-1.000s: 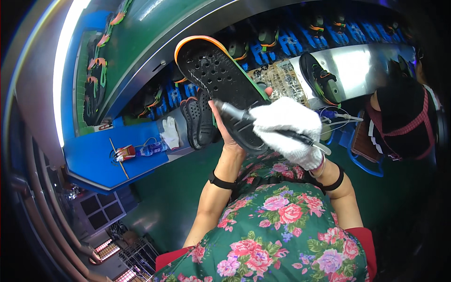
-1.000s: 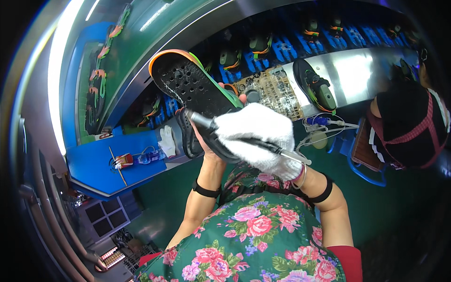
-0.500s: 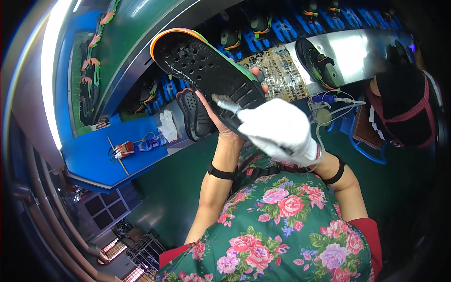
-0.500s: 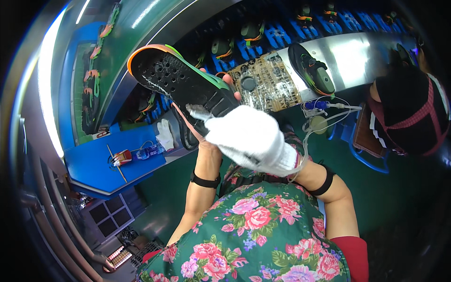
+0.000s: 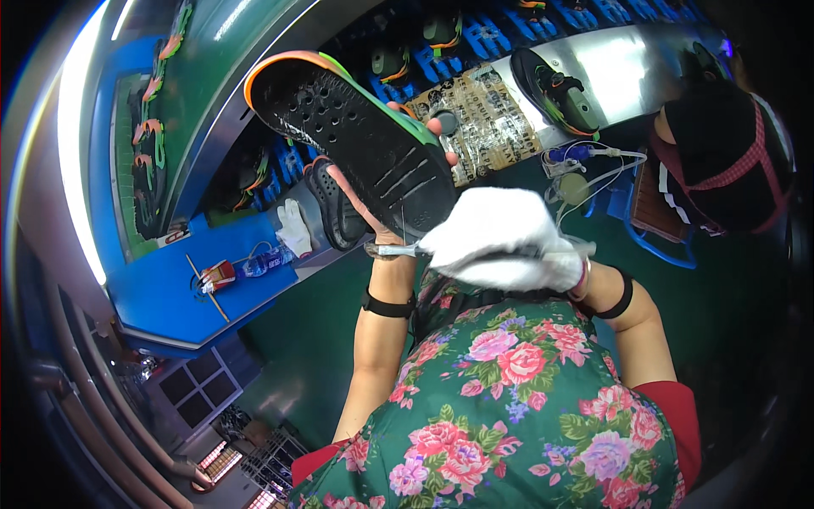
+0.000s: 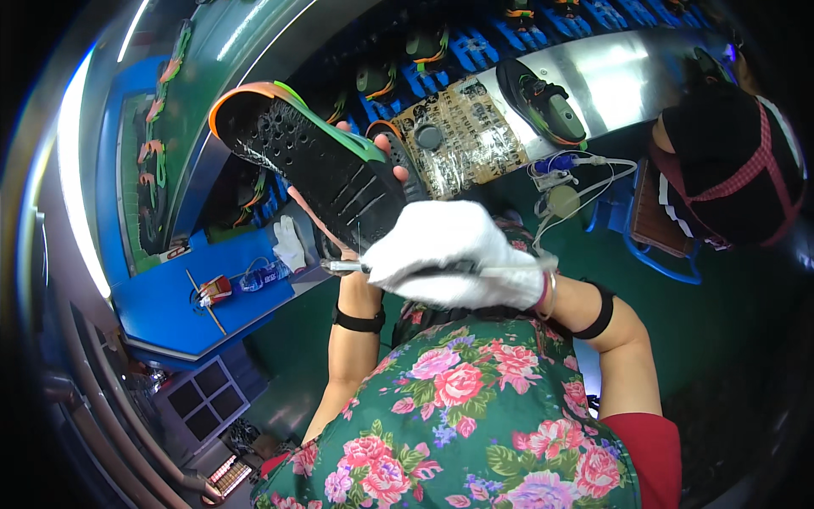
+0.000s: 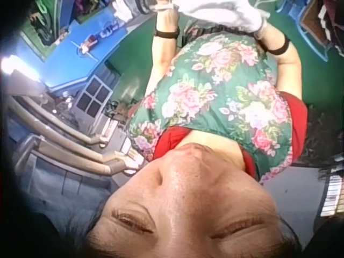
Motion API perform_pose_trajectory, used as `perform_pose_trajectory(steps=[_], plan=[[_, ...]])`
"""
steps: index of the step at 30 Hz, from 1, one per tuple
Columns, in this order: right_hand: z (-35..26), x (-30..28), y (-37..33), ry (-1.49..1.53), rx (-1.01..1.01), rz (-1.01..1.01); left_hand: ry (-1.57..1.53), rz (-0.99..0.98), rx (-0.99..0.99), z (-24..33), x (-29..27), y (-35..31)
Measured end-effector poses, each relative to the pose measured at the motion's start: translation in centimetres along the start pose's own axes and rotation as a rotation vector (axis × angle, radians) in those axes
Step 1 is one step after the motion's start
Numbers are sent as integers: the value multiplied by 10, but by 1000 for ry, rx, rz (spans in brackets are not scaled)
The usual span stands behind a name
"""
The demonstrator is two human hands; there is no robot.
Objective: The person takes a shoe sole from a conveyor belt, applies liquid to its surface with a brush, and places it back onto the belt. This process is repeated for another shoe sole.
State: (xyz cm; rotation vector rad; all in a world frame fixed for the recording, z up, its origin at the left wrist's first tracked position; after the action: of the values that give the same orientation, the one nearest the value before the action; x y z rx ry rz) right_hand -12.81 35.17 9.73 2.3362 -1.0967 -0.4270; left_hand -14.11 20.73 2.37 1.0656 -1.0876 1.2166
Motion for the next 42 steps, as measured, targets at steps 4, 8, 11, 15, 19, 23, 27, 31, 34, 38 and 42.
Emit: perform_pose_trajectory(steps=[4, 8, 11, 15, 19, 23, 27, 31, 34, 38, 42], plan=[[5, -11, -3, -172, -48, 51, 82, 74, 57, 5, -12, -9], [-8, 4, -14, -176, -56, -98, -94, -38, -109, -1, -5, -3], [11, -7, -16, 141, 120, -81, -83, -40, -98, -6, 2, -10], [8, -14, -18, -136, 10, 15, 102, 4, -88, -10, 0, -8], [-7, -2, -23, -56, 16, -160, 74, -58, -205, -11, 2, -7], [11, -13, -21, 208, 213, -116, 234, 47, -289, -8, -6, -16], [3, -14, -20, -140, 39, -52, 108, 145, -342, -8, -9, -22], [-13, 13, -26, -241, -128, -251, 204, 81, -502, 1, -18, -18], [-12, 9, -13, -29, -16, -294, 301, 145, -551, 14, -40, -30], [-9, -2, -7, -182, -44, -271, 438, 326, -530, 30, -43, -29], [-12, 11, -15, -171, -142, -304, 234, 273, -560, 23, -25, -20]])
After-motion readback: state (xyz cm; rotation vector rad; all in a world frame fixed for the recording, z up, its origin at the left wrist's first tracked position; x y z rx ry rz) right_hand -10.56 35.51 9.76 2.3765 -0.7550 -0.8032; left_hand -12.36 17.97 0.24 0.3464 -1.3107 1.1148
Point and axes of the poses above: each hand's wrist, its own y-axis towards the middle knuckle, its own x-axis out of the palm, z = x × y, the point moved 7 cm from there along y, towards the middle knuckle, and after that the axes turned 1 degree about -z, right-handed, at the moved point
